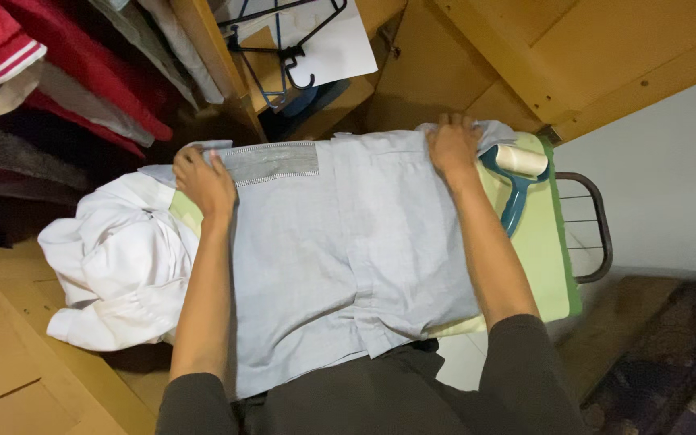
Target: The person lays a light gray shirt flat on an ironing board and uses a lint roller to roll over the fabric repeatedly. The person then folds the shirt in half and continues rolling the surface with the lint roller.
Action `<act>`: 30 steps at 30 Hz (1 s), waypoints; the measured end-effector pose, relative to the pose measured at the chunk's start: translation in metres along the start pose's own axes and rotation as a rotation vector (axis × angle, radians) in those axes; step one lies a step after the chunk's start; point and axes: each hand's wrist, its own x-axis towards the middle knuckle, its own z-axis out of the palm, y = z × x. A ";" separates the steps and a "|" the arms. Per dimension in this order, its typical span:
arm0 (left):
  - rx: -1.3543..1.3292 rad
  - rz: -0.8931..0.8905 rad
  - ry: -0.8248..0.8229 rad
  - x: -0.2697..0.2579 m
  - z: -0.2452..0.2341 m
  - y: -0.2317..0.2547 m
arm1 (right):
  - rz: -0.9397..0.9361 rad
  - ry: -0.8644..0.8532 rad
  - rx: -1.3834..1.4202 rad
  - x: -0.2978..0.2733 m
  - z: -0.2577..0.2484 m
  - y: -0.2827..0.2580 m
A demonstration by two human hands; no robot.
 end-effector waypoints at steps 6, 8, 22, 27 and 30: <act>0.155 -0.072 0.118 0.009 -0.012 -0.047 | -0.165 0.119 0.274 -0.033 -0.011 -0.075; 0.185 -0.080 0.034 0.010 -0.013 -0.057 | -0.237 0.105 0.340 -0.045 -0.017 -0.105; 0.038 -0.121 0.230 0.002 -0.040 -0.033 | -0.425 0.107 0.513 -0.082 -0.036 -0.163; -0.006 -0.121 0.110 -0.030 -0.056 -0.001 | -0.512 0.099 0.558 -0.103 -0.045 -0.173; -0.015 -0.166 -0.036 -0.055 -0.051 -0.004 | -0.637 0.036 0.653 -0.127 -0.053 -0.185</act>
